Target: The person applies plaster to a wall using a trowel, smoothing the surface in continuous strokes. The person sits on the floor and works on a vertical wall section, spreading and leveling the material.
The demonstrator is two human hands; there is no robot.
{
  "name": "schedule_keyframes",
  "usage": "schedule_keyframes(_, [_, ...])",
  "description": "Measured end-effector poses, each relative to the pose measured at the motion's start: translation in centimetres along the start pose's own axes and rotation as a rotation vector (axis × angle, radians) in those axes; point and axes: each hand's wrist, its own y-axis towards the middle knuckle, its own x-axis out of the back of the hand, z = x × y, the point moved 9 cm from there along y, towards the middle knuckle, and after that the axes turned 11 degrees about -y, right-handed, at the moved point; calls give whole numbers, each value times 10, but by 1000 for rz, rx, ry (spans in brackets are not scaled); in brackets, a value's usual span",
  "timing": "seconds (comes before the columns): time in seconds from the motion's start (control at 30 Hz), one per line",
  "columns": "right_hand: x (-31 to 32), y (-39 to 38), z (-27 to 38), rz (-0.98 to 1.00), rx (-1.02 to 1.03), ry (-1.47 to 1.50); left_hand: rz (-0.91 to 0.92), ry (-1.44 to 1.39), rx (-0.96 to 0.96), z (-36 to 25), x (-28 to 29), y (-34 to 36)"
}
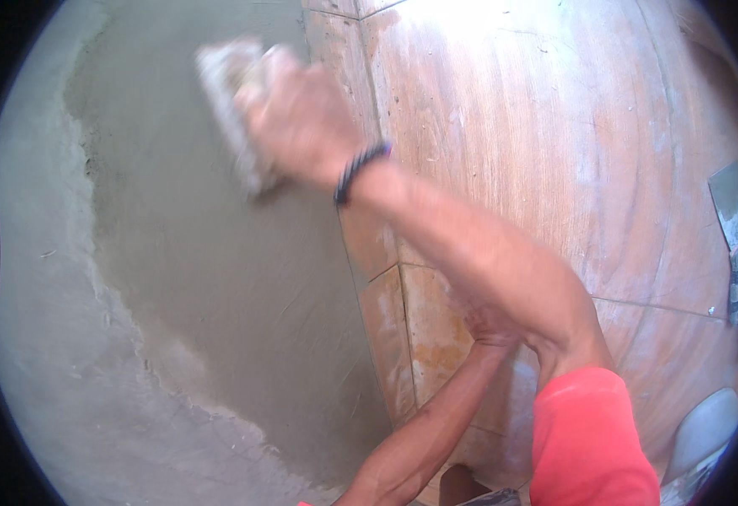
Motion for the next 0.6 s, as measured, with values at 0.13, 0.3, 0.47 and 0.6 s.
schedule_keyframes(0.13, [13,-51,73,-45,276,153,-84,11,-6,4,30,6])
schedule_keyframes(0.3, [27,38,-76,-12,-233,176,-98,0,-27,2,13,5])
schedule_keyframes(0.47, [14,60,-59,-81,-89,116,-89,8,-22,1,14,5])
schedule_keyframes(0.6, [4,-29,1,-60,54,-4,1,29,47,-4,11,10])
